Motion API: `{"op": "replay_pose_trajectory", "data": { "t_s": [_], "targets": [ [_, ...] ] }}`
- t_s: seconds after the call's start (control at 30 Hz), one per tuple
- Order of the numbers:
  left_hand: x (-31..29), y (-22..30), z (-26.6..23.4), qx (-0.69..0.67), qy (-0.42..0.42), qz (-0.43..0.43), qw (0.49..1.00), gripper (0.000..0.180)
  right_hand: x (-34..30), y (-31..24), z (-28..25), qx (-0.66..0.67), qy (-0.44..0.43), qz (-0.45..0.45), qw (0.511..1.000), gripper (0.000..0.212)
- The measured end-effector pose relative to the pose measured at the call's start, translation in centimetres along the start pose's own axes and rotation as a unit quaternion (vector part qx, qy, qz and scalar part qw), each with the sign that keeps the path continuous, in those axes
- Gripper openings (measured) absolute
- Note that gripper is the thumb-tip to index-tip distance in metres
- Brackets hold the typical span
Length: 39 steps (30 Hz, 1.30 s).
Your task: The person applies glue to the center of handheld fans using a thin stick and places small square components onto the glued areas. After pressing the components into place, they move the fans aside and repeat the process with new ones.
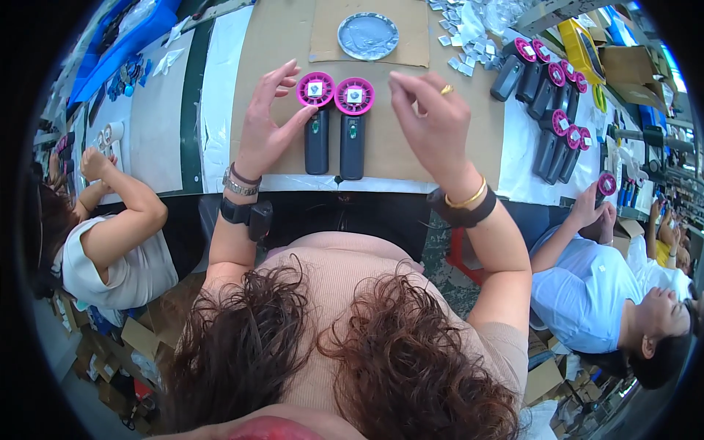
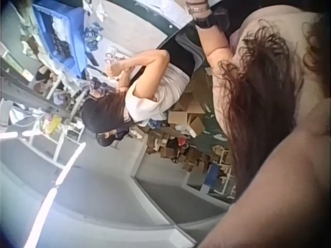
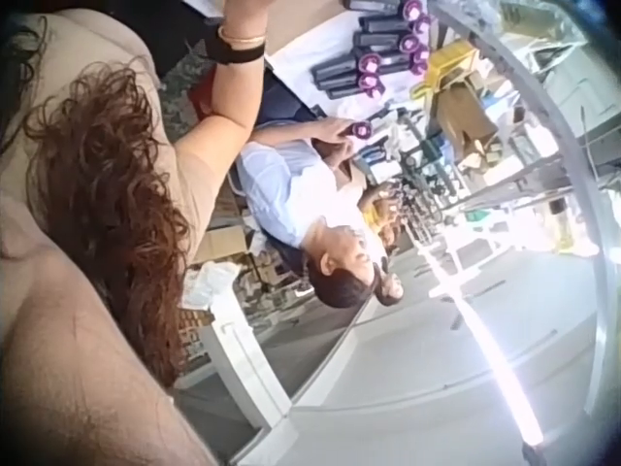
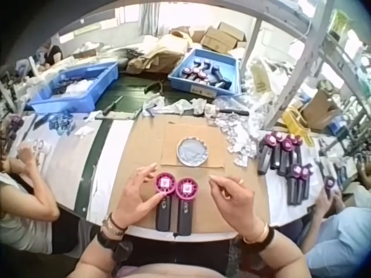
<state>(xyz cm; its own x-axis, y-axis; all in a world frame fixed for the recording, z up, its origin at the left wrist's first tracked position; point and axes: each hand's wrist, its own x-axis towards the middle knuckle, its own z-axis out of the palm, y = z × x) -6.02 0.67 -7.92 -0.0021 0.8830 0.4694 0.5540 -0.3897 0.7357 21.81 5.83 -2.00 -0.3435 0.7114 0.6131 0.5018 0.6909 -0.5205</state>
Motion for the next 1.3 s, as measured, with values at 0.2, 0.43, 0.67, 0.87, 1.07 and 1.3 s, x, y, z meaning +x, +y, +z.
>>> {"op": "replay_pose_trajectory", "data": {
  "t_s": [0.2, 0.43, 0.67, 0.87, 1.07, 1.3],
  "targets": [
    [-0.5, 1.9, -0.4, -0.001, 0.020, -0.060, 0.998, 0.060, 2.0, 6.2, 0.6, -0.129, -0.029, -0.029, 0.991, 0.016],
    [-2.2, 5.5, 0.7, 0.057, -0.009, -0.041, 0.997, 0.040, 1.5, 7.4, 1.3, -0.208, -0.071, -0.036, 0.975, 0.019],
    [-2.9, 8.7, 3.9, 0.233, -0.031, -0.042, 0.971, 0.057, -2.0, 3.7, -1.9, -0.095, 0.010, 0.033, 0.995, 0.020],
    [-2.6, 9.1, 6.4, 0.318, -0.051, -0.042, 0.946, 0.064, -4.5, 5.0, -5.0, -0.094, 0.030, 0.115, 0.988, 0.021],
    [-2.2, 7.8, 7.1, 0.298, -0.045, -0.072, 0.951, 0.050, -3.5, 11.4, -9.3, -0.214, 0.034, 0.178, 0.960, 0.032],
    [-1.8, 4.5, 3.1, 0.334, 0.019, -0.103, 0.937, 0.044, -1.4, 18.0, -11.6, -0.377, 0.038, 0.177, 0.908, 0.064]
  ]
}}
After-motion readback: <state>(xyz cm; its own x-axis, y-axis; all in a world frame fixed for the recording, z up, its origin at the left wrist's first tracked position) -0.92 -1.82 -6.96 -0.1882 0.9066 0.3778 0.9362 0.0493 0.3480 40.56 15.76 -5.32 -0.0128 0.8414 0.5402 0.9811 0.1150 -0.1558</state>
